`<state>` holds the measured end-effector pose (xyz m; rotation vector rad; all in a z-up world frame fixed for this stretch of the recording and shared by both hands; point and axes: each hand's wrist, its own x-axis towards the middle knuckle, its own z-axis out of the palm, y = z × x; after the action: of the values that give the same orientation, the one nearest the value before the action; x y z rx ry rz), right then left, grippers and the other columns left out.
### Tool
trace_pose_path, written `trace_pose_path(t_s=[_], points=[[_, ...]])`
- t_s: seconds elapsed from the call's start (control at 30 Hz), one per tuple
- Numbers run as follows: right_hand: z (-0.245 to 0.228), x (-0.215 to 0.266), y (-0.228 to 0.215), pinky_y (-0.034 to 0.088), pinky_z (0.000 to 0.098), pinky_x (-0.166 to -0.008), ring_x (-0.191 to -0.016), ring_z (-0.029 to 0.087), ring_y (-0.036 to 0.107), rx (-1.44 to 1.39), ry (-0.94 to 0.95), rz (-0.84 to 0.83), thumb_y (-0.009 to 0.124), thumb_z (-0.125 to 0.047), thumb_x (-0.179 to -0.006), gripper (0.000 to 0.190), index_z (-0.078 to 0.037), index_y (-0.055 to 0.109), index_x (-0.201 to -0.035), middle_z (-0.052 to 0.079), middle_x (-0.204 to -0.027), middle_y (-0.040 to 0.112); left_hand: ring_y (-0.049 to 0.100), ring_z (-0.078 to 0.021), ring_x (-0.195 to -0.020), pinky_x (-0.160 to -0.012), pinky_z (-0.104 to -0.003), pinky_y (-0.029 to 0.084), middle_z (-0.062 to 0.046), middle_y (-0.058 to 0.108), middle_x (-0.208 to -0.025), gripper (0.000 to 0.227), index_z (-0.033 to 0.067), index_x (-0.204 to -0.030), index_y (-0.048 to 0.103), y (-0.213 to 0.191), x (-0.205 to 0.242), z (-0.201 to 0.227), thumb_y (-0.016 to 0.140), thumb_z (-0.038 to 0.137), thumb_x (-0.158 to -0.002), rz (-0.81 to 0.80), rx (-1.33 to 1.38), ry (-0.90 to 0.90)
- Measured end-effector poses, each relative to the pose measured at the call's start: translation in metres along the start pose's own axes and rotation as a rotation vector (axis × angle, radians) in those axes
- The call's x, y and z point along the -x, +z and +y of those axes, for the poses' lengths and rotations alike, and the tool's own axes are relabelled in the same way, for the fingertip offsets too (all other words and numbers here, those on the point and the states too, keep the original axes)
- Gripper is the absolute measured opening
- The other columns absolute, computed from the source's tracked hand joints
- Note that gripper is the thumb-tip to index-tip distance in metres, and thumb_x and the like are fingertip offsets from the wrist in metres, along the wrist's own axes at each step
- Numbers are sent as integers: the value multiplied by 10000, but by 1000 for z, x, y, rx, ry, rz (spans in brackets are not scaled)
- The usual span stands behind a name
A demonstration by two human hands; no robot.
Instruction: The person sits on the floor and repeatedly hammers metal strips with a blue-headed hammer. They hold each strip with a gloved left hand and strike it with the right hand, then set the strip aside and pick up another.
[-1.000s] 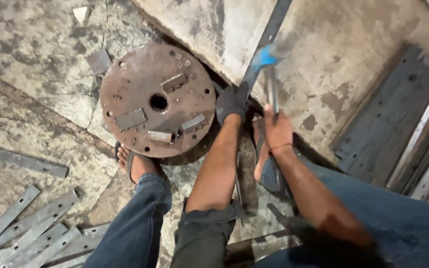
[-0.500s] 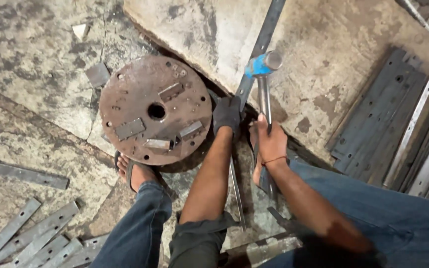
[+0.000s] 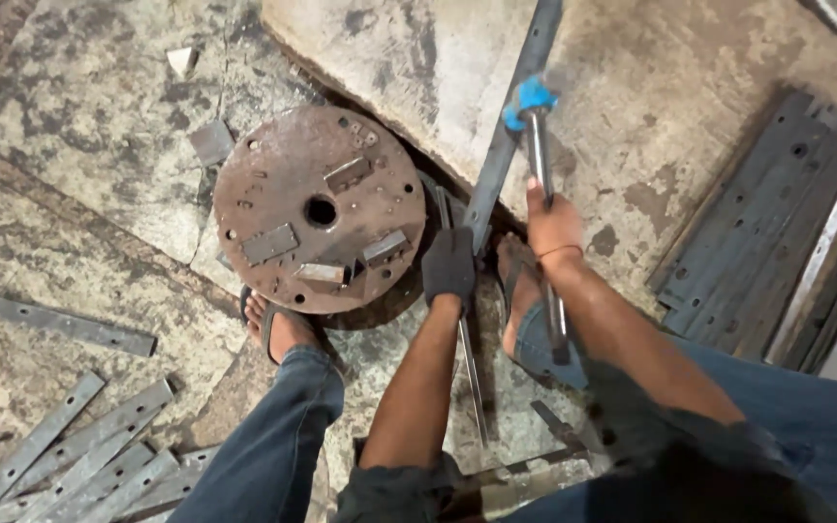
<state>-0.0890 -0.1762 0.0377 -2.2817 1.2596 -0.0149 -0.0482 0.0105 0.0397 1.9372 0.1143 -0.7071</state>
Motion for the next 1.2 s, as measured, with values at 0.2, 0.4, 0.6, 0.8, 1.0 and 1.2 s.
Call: trace_pose_path(t_s=[0.2,0.4,0.6,0.8,1.0,1.2], points=[[-57,21,-50,516,542,-856,-946,491,662,-352,-478,322,446,-653,-1107,758,71,660,-1180,288,-999,691,626,-484,-998,-845,-560,467,-258,685,-1049,397,56,-1033,675,-6,23,-17,544,424,-963,82,-103,49],[-17,-50,-22,494,567,-784,-880,503,650,-6,-107,70,506,-661,-1029,721,26,690,-908,269,-862,671,611,-491,-1050,-878,-559,461,-274,673,-1098,435,39,-1031,673,-5,46,-28,501,438,-998,59,-87,1],[-12,-58,2,511,545,-762,-833,479,666,-85,-52,33,496,-655,-1012,676,-15,693,-918,266,-835,674,588,-512,-1049,-873,-580,443,-281,671,-1109,463,87,-1117,652,-14,75,-31,477,498,-996,45,-132,-105],[-38,-41,-10,523,528,-767,-845,465,678,-154,-68,166,515,-647,-1016,696,25,692,-969,279,-893,695,620,-503,-1016,-836,-585,461,-275,696,-1057,458,116,-1090,654,-6,91,-48,472,526,-998,17,-156,-240],[-29,-73,-25,508,528,-820,-885,456,674,-3,58,-43,538,-692,-1008,733,5,745,-920,257,-866,705,619,-506,-997,-843,-568,467,-284,693,-1024,449,136,-1111,658,-8,95,-46,483,530,-984,54,-145,-202],[11,-42,-29,553,502,-798,-860,412,717,-8,241,166,668,-555,-917,536,-24,726,-967,236,-884,715,664,-421,-971,-861,-523,471,-222,748,-987,562,73,-1029,707,-11,83,-31,380,530,-1043,-187,-250,-238]])
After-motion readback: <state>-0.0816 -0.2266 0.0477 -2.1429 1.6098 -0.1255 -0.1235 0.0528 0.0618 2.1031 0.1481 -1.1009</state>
